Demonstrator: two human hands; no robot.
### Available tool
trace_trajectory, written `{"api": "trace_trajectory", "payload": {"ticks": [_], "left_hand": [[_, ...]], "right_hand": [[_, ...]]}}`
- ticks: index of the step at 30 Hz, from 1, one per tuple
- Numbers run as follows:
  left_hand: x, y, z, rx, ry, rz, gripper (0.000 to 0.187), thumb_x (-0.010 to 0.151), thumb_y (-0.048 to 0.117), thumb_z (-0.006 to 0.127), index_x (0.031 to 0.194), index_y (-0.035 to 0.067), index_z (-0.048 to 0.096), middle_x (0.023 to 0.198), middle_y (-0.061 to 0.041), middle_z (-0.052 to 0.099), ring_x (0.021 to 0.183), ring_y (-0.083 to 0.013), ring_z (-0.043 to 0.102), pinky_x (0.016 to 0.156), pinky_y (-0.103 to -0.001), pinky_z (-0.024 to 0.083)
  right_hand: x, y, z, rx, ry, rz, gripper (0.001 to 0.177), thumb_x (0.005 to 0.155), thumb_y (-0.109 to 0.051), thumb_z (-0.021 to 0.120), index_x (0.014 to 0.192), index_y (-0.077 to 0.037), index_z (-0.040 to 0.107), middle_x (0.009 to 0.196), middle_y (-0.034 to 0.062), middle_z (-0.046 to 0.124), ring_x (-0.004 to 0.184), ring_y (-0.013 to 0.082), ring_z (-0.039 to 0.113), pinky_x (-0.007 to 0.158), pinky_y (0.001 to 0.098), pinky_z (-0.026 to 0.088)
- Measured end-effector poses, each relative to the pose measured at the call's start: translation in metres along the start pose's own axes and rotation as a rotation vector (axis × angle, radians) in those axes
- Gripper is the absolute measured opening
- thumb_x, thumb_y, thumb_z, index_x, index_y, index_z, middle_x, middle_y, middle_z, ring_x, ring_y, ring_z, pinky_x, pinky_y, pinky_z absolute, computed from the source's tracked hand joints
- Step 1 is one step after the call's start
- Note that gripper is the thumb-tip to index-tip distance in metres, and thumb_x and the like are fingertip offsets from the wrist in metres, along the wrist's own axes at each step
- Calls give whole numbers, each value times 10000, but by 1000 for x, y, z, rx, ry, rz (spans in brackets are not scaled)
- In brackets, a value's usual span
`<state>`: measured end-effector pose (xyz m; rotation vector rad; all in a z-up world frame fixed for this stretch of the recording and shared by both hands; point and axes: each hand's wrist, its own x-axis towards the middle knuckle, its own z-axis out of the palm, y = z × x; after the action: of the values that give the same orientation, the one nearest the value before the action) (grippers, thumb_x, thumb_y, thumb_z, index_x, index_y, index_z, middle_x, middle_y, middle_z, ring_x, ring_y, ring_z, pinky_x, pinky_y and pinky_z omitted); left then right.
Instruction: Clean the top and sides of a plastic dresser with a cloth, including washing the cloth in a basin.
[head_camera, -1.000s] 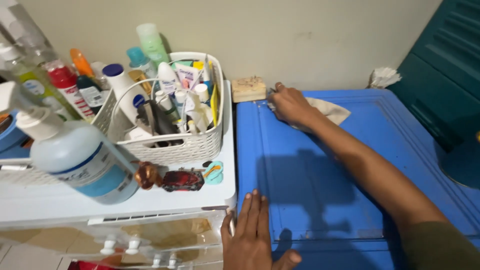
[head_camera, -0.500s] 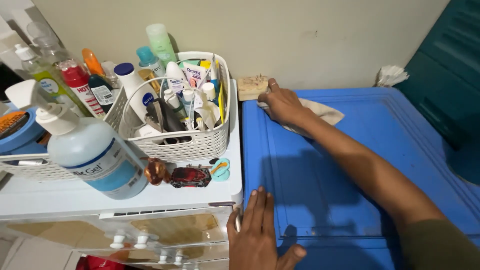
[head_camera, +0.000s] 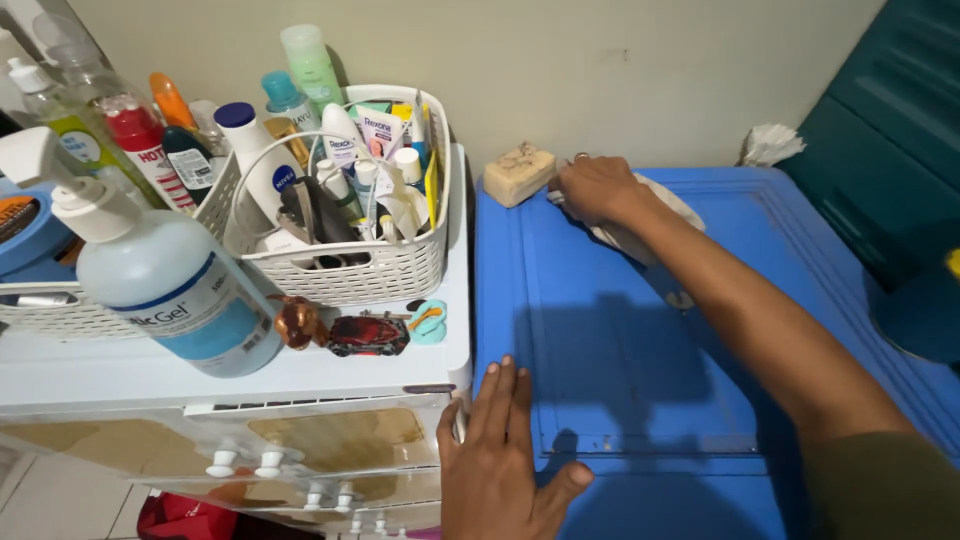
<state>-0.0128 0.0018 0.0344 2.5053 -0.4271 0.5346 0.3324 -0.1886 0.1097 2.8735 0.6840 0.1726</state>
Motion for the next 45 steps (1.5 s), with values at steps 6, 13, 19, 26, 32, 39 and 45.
{"api": "trace_trajectory", "payload": {"ticks": [6,13,19,26,32,39,45], "left_hand": [[3,0,6,69,-6,19,1096,906,825,441,1429,-138,452,1539,-333,393,1476,-405,344,1095,-673,206],[2,-4,5,22,-13,0,1093,912,824,426,1437,-133,466,1555,-328,400,1497,-404,351,1106,-665,208],[0,-4,8,32,-1,12,1121,907,859,382,1427,-128,481,1540,-330,434,1502,-404,370,1123,-659,238],[-1,-10,16,78,31,44,1190,863,898,362,1455,-130,461,1552,-315,443,1514,-404,369,1132,-659,227],[2,-6,6,41,-16,24,1205,846,907,339,1472,-117,443,1574,-314,419,1515,-397,356,1126,-652,215],[0,-4,3,-1,-53,-33,1176,867,894,290,1490,-90,451,1592,-293,410,1538,-376,344,1145,-651,203],[0,-3,0,-48,-65,-34,1123,909,856,303,1484,-97,450,1590,-302,394,1533,-384,328,1136,-653,200]], "right_hand": [[-13,-12,-4,4,101,-75,540,853,-178,636,1338,-414,654,1338,281,560,1008,416,694,862,485,559],[2,-40,-24,-9,63,-103,547,924,-197,606,1414,-440,589,1330,246,577,984,405,710,835,498,569],[-4,-37,-45,97,-70,41,522,843,-216,690,1342,-353,624,1171,173,676,1073,374,677,881,507,546],[21,-32,3,118,55,-54,325,876,-245,673,1188,-306,738,1100,179,683,1083,382,662,889,508,542],[14,-31,-11,180,-23,-9,363,863,-183,657,1199,-287,750,1129,154,718,1085,371,679,901,506,552],[-5,-17,-18,271,-93,51,384,879,-226,667,1251,-297,736,1224,95,723,1153,339,667,990,474,524],[-23,18,-10,288,-118,121,439,853,-235,683,1288,-286,715,1270,91,710,1201,339,648,1026,463,508]]}}
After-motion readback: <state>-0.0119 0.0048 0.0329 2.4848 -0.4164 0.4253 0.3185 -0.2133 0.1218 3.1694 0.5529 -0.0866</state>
